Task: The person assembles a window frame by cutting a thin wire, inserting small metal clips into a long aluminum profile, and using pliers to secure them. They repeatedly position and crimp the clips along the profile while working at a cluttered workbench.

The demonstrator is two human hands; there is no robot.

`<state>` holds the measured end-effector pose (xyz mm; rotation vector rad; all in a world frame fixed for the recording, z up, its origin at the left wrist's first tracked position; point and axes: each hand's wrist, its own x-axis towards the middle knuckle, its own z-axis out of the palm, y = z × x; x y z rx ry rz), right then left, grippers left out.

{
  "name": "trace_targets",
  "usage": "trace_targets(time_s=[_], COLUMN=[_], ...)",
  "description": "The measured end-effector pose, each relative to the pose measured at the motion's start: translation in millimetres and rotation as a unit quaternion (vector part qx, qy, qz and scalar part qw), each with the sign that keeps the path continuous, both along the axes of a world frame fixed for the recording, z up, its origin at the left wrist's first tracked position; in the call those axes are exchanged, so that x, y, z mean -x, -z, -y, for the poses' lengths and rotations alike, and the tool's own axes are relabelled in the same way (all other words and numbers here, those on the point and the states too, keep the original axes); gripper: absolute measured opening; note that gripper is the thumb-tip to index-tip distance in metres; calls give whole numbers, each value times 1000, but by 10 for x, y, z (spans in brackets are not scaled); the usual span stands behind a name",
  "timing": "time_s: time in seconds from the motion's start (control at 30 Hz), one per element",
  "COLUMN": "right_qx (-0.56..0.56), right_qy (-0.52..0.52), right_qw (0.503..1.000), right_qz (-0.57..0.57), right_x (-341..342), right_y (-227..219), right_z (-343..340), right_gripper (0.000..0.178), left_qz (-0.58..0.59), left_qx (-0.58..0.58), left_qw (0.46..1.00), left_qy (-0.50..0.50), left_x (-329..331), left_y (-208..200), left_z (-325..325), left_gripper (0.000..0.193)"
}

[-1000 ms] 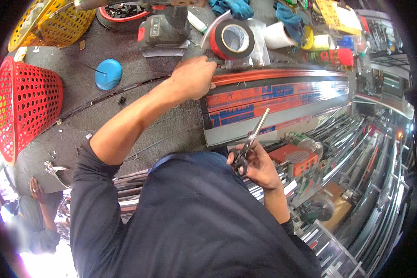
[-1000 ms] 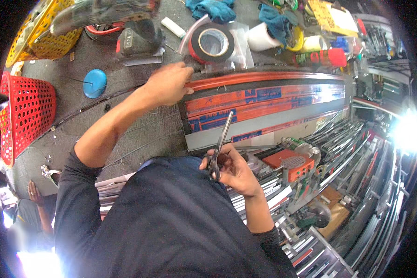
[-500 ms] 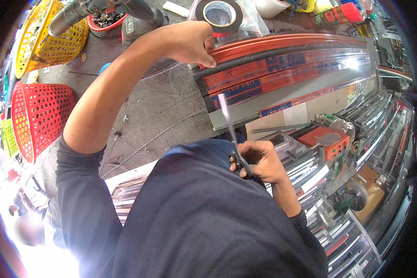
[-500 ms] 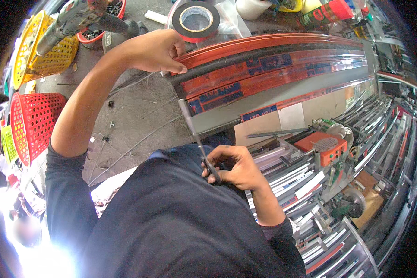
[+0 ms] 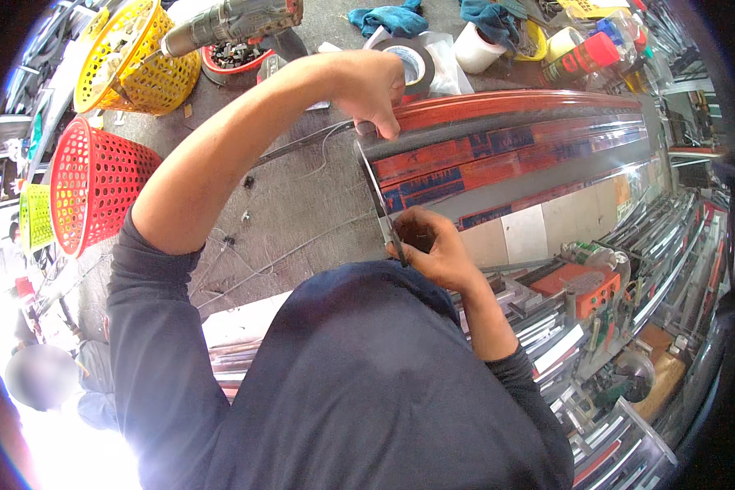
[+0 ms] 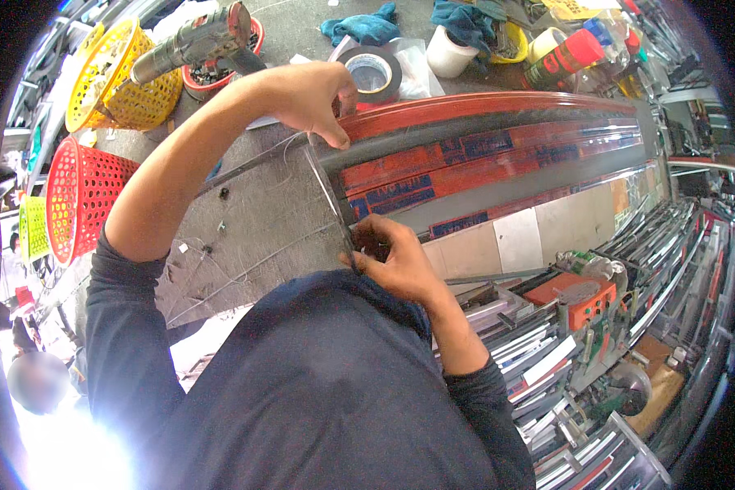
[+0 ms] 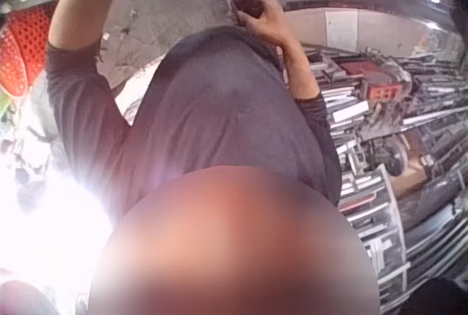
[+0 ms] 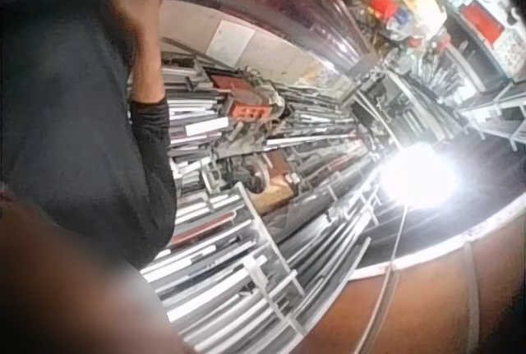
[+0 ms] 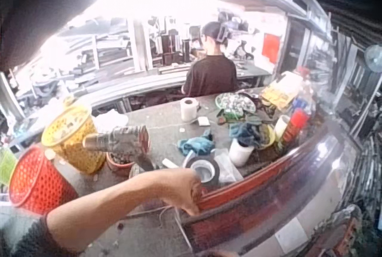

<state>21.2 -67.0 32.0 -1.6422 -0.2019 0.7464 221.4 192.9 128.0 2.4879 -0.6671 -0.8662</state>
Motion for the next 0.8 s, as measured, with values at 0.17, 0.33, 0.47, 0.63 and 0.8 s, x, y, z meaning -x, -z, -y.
trace_targets(time_s=[0.17, 0.33, 0.47, 0.63, 0.8], right_qx=[-83, -94, -99, -87, -96], right_qy=[10, -9, -9, 15, -10], right_qw=[996, 995, 994, 991, 987], right_qz=[-23, -41, -44, -97, -132], right_x=[6, -69, -146, -195, -257], right_y=[10, -34, -115, -361, -551], right_z=[81, 142, 85, 92, 170], right_gripper=[32, 31, 30, 29, 34], left_qz=[-7, -10, -28, 16, -45], left_qx=[-13, -49, -75, -55, -22], left_qw=[1000, 999, 997, 998, 999], left_qy=[-8, -14, -4, 11, -6], left_x=[38, 87, 29, -8, -4], left_y=[-131, -354, -449, -394, -400], left_z=[121, 167, 178, 146, 114], left_gripper=[54, 42, 39, 42, 38])
